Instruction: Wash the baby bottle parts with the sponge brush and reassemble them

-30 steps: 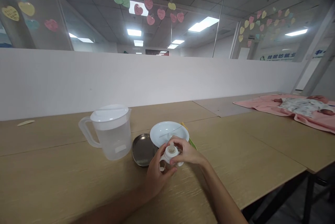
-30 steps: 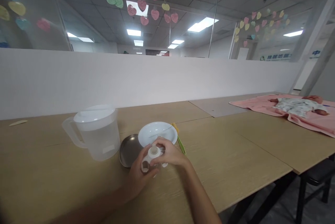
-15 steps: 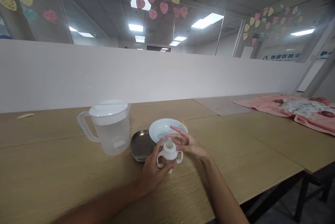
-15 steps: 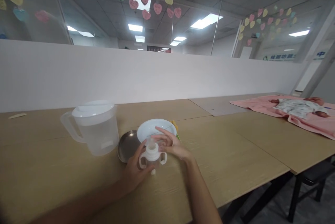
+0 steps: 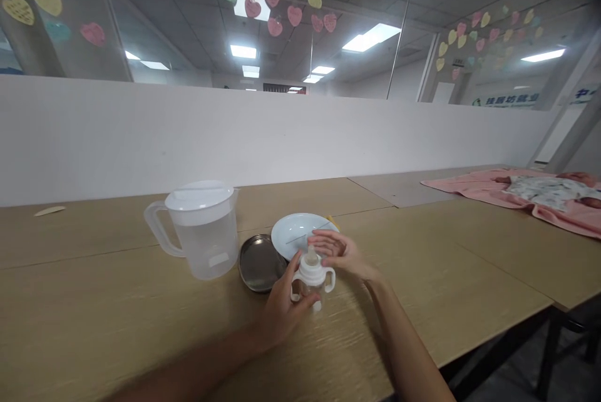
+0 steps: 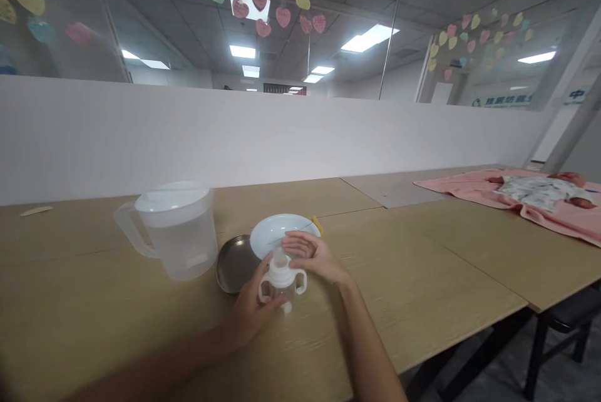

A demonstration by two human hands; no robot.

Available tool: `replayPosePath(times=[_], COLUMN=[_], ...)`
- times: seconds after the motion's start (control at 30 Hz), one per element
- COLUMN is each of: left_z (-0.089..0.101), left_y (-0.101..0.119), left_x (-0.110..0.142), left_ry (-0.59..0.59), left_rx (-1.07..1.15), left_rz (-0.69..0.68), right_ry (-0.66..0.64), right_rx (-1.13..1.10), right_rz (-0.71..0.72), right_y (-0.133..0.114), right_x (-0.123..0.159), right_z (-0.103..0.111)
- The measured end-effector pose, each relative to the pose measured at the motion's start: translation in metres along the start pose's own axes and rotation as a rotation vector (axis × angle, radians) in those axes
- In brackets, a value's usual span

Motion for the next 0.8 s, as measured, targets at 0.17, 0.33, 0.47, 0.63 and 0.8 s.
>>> replayPosePath(times=[0.17,0.33,0.47,0.63,0.8], left_z=[-0.004,-0.006,-0.006,-0.007,-0.006], left_y=[0.002,0.007,0.004,-0.001,0.002], left_x=[0.0,0.001,0.001,0.002,0.002], left_ry=[-0.043,-0.068,-0.06,-0.071,-0.065], left_rx=[0.056,0.055,0.026,0.005,0.033], left_rz=[0.003,-0.042,-0.024,0.061,0.04], right_ry=[0.131,-0.147,-0.082,0.199,0.377], right_rx=[-0.052,0.018,-0.02,-0.197,-0.319], right_rz=[0.039,-0.162,-0.121,0.037,0.112], right_y=[-0.004,0.006,-0.002,-0.017,-0.016], right_x=[0.0,0.01,0.013,0.011,0.006], right_z=[0.016,-0.021,-0.015,0.013,0.03])
Point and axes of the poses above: each hand's wrist, its own x-axis away from the middle knuckle, its own z-axis out of the back of the hand, y = z × x, the point moved 9 cm from there along -x, towards the middle knuckle, and after that the axes turned 2 degrees about y, right-handed, at the moved point
